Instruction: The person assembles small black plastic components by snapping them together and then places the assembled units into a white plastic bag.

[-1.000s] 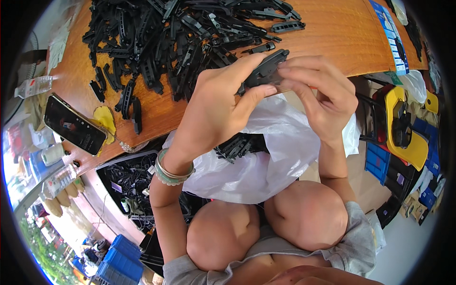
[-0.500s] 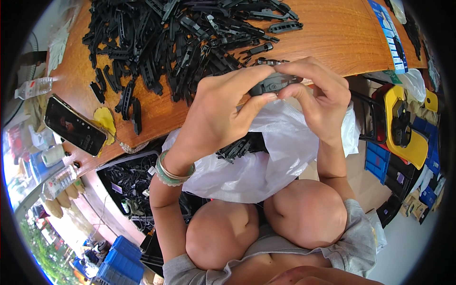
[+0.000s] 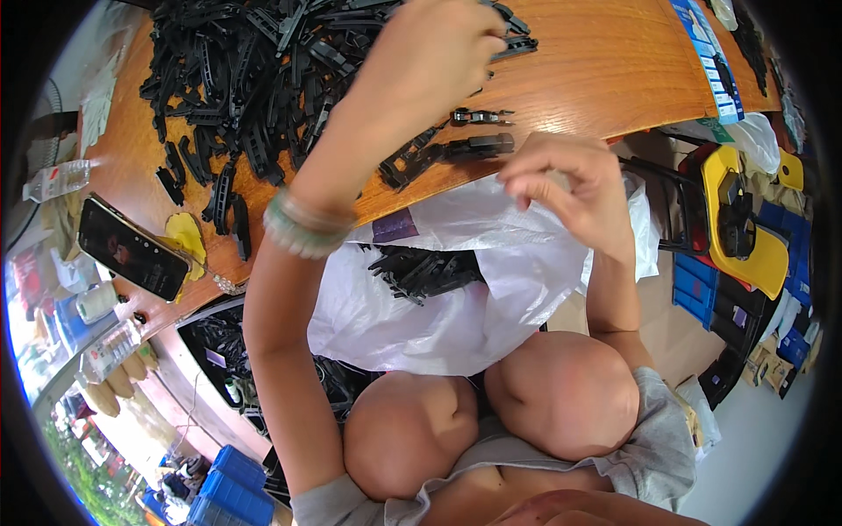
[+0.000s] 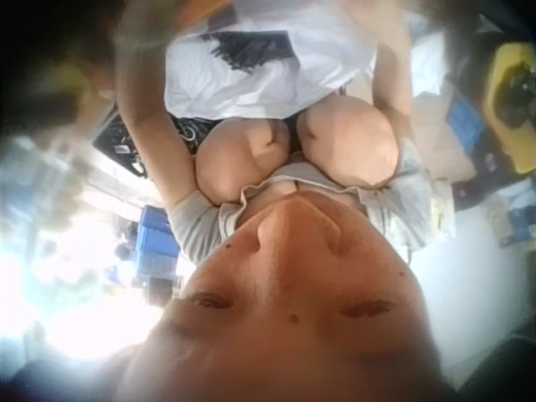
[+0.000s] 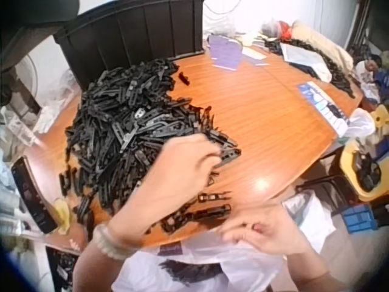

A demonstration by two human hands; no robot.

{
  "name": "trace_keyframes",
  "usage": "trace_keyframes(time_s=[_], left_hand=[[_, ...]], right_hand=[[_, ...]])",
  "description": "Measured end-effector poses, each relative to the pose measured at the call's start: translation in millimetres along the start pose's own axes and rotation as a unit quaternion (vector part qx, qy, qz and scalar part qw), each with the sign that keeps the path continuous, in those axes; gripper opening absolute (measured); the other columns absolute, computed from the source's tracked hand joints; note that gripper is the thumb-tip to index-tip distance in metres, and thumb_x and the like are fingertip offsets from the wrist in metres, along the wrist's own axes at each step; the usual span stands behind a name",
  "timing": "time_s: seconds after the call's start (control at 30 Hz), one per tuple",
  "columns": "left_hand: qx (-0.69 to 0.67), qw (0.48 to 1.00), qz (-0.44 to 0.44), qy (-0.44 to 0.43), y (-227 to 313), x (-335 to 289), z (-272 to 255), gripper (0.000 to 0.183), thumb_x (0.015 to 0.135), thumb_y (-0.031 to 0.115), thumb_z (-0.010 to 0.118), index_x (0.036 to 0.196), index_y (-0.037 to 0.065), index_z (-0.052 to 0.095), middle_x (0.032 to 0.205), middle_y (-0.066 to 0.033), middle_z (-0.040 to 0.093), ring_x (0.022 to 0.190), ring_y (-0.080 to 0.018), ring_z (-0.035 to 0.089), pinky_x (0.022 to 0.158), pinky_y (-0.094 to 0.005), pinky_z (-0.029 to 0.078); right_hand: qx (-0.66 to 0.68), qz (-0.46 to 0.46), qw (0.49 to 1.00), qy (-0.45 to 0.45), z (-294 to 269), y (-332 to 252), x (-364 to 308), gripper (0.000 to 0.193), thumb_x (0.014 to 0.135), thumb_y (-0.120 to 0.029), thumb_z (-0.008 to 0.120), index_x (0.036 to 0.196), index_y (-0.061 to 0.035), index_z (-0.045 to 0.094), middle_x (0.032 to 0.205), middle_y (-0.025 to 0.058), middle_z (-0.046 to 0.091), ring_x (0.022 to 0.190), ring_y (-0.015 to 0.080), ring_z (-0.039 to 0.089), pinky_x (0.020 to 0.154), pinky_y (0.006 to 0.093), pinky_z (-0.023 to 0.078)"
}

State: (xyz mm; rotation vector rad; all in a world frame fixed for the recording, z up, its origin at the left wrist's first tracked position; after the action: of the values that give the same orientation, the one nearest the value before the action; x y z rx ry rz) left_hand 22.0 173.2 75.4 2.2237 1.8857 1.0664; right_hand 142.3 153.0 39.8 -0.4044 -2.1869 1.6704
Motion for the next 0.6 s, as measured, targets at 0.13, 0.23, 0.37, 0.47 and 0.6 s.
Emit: trace_keyframes(time_s=[0.13,0.23,0.37,0.47,0.6], left_hand=[[0.048,0.998,-0.007,-0.039,0,25,50,0.012,0.074,0.007,0.060,0.068,-0.003,0.061,0.076,-0.0205,0.061,0.074,-0.0342,0.063,0.064,-0.0413,0.050],[0.073,0.995,-0.012,-0.065,-8,27,63,0.013,0.073,0.008,0.060,0.069,-0.004,0.061,0.073,-0.0233,0.061,0.075,-0.0357,0.063,0.065,-0.0413,0.051],[0.027,0.998,-0.061,0.010,-10,25,14,0.008,0.071,0.003,0.061,0.069,-0.005,0.059,0.066,-0.0210,0.060,0.064,-0.0308,0.063,0.057,-0.0380,0.049],[-0.164,0.966,-0.190,0.066,-26,9,-30,0.007,0.071,-0.003,0.062,0.069,-0.003,0.055,0.059,-0.0071,0.057,0.050,-0.0110,0.052,0.046,-0.0253,0.042],[-0.245,0.906,-0.304,0.163,-27,-30,-71,0.005,0.074,-0.005,0.060,0.076,-0.003,0.056,0.066,-0.0068,0.057,0.054,-0.0125,0.052,0.050,-0.0265,0.044]], right_hand=[[-0.151,0.058,0.979,0.123,-26,11,3,0.008,0.077,0.001,0.067,0.085,0.0005,0.066,0.076,0.0087,0.063,0.064,0.0154,0.059,0.056,0.0265,0.045],[-0.236,0.007,0.963,0.131,-22,6,7,0.010,0.076,-0.001,0.067,0.086,-0.0004,0.066,0.078,0.0079,0.060,0.070,0.0195,0.058,0.058,0.0302,0.045],[-0.326,-0.079,0.937,0.096,0,-1,13,0.014,0.072,-0.003,0.069,0.085,-0.0023,0.066,0.080,0.0075,0.056,0.076,0.0260,0.055,0.066,0.0362,0.045],[-0.332,-0.079,0.935,0.100,2,3,13,0.016,0.070,-0.004,0.070,0.085,-0.0021,0.066,0.081,0.0081,0.057,0.079,0.0276,0.054,0.069,0.0380,0.044],[-0.342,-0.063,0.928,0.133,-13,8,22,0.016,0.070,-0.004,0.070,0.086,-0.0008,0.066,0.085,0.0092,0.059,0.084,0.0288,0.054,0.074,0.0386,0.043]])
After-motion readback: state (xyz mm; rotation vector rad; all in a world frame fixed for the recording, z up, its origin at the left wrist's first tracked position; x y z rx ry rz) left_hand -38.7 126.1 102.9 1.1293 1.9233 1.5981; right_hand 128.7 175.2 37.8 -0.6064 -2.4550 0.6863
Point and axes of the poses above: each hand's wrist, its own x-axis towards the middle knuckle, its own z-axis out of the palm, y = z × x, the point moved 9 cm from there along x, towards the middle knuckle
